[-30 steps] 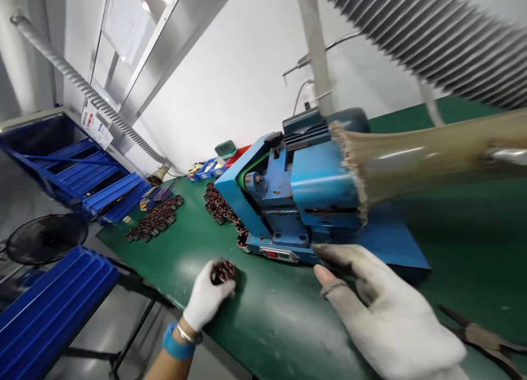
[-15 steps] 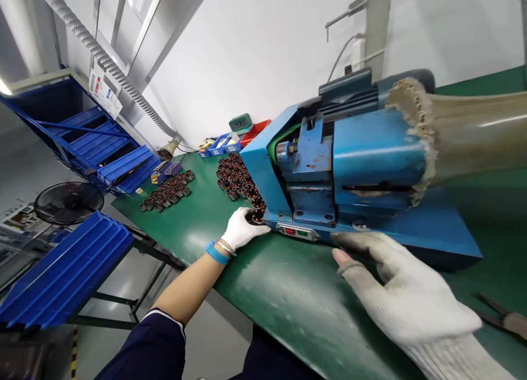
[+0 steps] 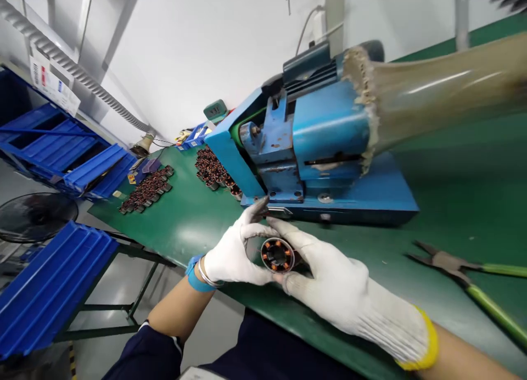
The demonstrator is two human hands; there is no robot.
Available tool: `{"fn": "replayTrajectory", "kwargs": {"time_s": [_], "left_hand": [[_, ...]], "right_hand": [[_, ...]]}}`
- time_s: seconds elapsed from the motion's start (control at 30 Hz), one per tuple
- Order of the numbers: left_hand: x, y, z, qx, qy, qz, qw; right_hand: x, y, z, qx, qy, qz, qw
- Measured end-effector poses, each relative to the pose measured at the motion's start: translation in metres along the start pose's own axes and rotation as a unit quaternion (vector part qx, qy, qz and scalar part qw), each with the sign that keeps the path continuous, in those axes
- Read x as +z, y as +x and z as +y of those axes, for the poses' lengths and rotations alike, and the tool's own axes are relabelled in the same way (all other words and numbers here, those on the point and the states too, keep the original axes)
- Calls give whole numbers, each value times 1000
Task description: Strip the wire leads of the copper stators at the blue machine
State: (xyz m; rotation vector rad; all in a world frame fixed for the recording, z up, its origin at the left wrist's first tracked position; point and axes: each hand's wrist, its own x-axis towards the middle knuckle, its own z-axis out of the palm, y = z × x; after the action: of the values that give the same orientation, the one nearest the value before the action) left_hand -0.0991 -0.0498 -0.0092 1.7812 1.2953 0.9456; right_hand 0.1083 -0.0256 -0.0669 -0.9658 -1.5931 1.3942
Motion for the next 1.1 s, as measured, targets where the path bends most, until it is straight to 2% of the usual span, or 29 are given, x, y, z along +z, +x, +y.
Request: {"fn": "replayTrajectory", "kwargs": {"time_s": [0.07,0.13,0.2,0.3,0.4,0.47,0.57,0.7,0.93,1.1], "left_hand": [[8,11,6,-13,-67,39,997],[19,19,8,-41,-167,92,981],[33,22,11,-67,-237,82,966],[59,26,21,-77,-257,32,963],[81,38,33,-80,-271,62,957],[88,51,38,-83,-268,87,956],[87,71,43,-70,-236,106,963],[81,86,51,-65,-211,107,969],[84,90,60,-85,-226,127,962],[85,94,60,-88,-230,120,962]], "right_hand": [[-10,2,-11,-5,-8,5,1000],[-19,6,-20,-13,-14,53,998],[-24,10,-23,-33,-25,130,991],[-27,15,-21,-32,-56,207,976],[-30,18,-23,0,-87,259,962],[-32,21,-28,13,-121,293,948],[-35,29,-38,17,-171,321,931],[-37,41,-45,-14,-207,342,916],[-38,43,-60,23,-255,342,904],[-38,44,-64,36,-239,349,906]]}}
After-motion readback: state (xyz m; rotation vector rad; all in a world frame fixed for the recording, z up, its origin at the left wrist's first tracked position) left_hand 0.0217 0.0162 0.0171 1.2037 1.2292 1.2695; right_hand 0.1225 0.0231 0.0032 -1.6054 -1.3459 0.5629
